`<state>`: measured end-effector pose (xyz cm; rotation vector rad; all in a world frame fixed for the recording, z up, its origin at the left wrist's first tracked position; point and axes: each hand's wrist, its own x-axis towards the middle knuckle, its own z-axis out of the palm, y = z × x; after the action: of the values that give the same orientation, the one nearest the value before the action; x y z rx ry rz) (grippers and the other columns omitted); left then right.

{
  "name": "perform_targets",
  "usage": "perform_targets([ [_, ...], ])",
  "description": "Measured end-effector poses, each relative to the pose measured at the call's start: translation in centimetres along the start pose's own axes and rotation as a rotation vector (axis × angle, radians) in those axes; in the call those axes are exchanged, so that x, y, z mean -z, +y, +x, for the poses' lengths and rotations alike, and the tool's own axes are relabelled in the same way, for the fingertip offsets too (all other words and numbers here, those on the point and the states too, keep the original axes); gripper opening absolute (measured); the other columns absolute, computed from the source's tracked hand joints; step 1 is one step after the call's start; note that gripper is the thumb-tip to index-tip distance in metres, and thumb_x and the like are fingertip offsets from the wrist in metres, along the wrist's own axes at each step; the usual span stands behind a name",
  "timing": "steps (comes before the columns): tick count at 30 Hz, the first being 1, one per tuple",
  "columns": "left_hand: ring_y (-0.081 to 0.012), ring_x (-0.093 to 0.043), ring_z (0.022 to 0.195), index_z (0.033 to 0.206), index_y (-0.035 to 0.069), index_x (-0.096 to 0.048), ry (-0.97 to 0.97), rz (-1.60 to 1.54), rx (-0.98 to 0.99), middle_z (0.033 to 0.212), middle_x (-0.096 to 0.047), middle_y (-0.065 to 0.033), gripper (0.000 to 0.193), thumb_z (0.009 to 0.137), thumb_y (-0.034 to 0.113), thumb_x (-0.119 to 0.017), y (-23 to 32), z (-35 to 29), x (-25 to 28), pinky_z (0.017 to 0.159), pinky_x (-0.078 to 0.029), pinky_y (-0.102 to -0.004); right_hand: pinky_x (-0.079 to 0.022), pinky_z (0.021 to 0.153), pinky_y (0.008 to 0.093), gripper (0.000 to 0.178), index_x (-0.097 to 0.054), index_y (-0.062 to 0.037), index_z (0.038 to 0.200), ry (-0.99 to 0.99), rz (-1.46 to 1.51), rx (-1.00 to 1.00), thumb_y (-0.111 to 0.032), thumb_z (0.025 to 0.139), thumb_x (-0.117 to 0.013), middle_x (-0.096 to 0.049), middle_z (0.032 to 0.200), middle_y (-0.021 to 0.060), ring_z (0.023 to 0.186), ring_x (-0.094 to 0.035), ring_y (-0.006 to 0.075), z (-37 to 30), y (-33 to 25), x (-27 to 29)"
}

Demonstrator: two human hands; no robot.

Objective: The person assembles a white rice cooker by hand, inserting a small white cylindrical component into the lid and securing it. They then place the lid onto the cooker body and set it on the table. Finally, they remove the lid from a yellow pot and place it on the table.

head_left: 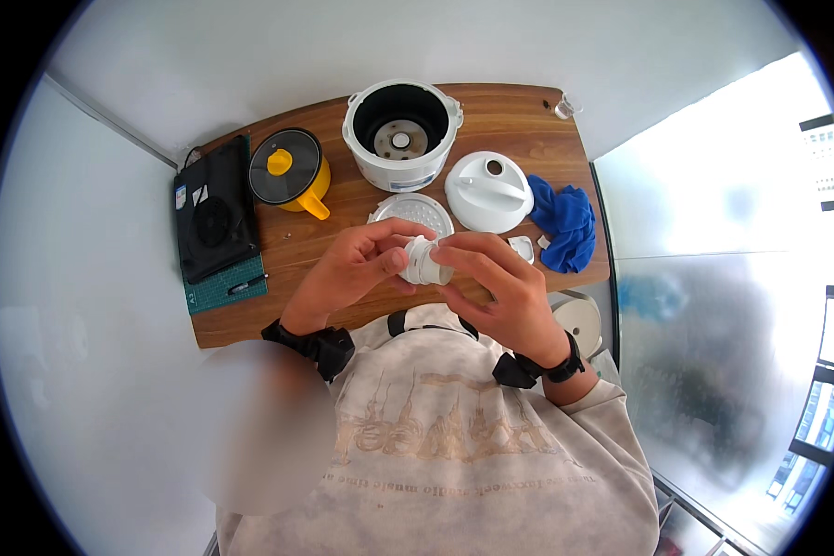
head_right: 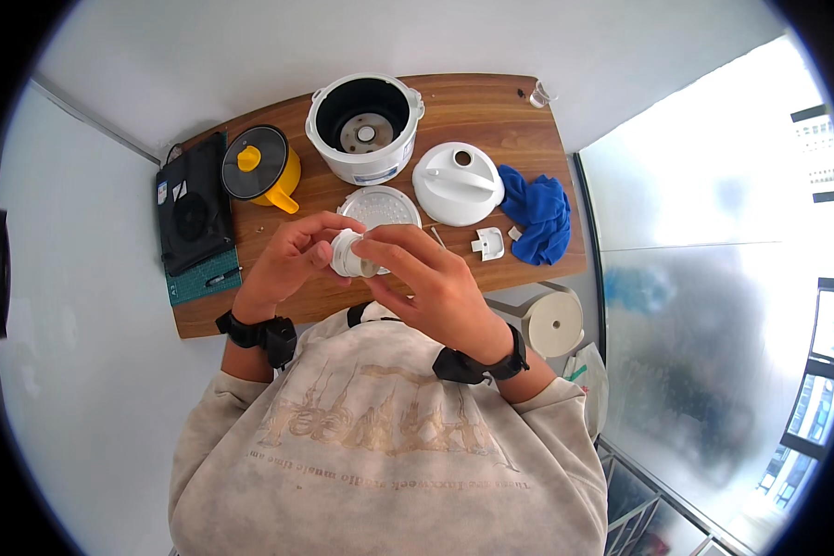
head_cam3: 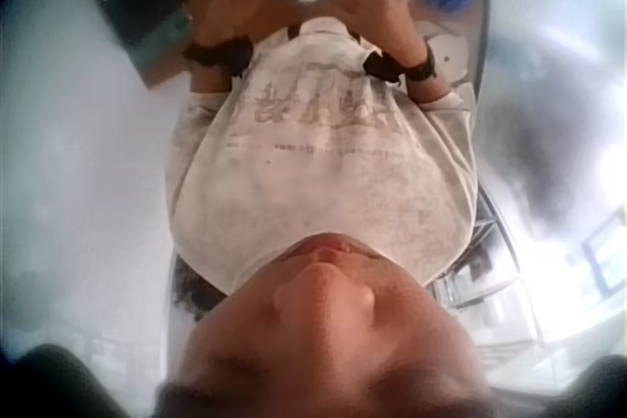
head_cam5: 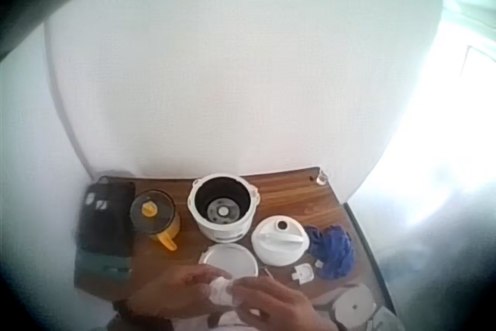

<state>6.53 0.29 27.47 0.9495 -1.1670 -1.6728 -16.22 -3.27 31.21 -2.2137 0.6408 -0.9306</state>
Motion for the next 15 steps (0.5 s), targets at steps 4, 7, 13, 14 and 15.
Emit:
perform_targets([
  [4, -0.0144, -0.067, 0.097, 0.130, 0.001, -0.057, -0.004, 0.029, 0.073, 0.110, -0.067, -0.0098, 0.039, 0.103, 0.028, -0.055, 0.1, -0.1, 0.0, 0.079, -0.060, -0.0267, -0.059, 0.073, 0.0349, 0.044, -0.065, -0.0067, 0.116, -0.010, 0.013, -0.018, 0.002, 0.075, -0.077, -0.063, 0.112, 0.0094, 0.090, -0.067, 0.0269, 0.0, 0.1, 0.0],
  [7, -0.0133, -0.066, 0.095, 0.129, 0.002, -0.056, -0.007, 0.088, 0.073, 0.108, -0.066, -0.0082, 0.037, 0.106, 0.030, -0.047, 0.2, 0.1, -0.4, 0.079, -0.059, -0.0261, -0.060, 0.074, 0.0331, 0.042, -0.066, -0.0052, 0.115, -0.016, 0.028, -0.053, -0.001, 0.075, -0.078, -0.065, 0.109, 0.0099, 0.089, -0.069, 0.0248, 0.1, 0.2, 0.1],
  [13, -0.0089, -0.058, 0.086, 0.121, 0.006, -0.054, -0.026, 0.228, 0.017, 0.100, -0.059, -0.0040, 0.038, 0.110, 0.035, -0.032, 0.5, 0.0, -1.1, 0.075, -0.053, -0.0238, -0.060, 0.073, 0.0310, 0.040, -0.067, -0.0022, 0.113, -0.032, 0.072, -0.143, -0.010, 0.076, -0.082, -0.068, 0.100, 0.0107, 0.082, -0.071, 0.0214, 0.3, 0.7, -0.2],
  [14, -0.0081, -0.056, 0.084, 0.120, 0.007, -0.054, -0.033, 0.232, 0.038, 0.098, -0.058, -0.0033, 0.038, 0.110, 0.036, -0.030, 0.1, 0.0, -0.8, 0.073, -0.052, -0.0231, -0.059, 0.072, 0.0308, 0.040, -0.067, -0.0023, 0.112, -0.030, 0.079, -0.149, -0.011, 0.076, -0.082, -0.068, 0.099, 0.0106, 0.081, -0.071, 0.0209, 0.2, 0.7, -0.4],
  [15, -0.0073, -0.054, 0.082, 0.118, 0.008, -0.053, -0.041, 0.237, 0.058, 0.096, -0.056, -0.0027, 0.039, 0.110, 0.037, -0.029, -0.2, 0.0, -0.6, 0.071, -0.050, -0.0225, -0.059, 0.071, 0.0306, 0.040, -0.067, -0.0023, 0.112, -0.029, 0.087, -0.155, -0.013, 0.077, -0.082, -0.069, 0.099, 0.0104, 0.079, -0.070, 0.0203, 0.2, 0.7, -0.5],
])
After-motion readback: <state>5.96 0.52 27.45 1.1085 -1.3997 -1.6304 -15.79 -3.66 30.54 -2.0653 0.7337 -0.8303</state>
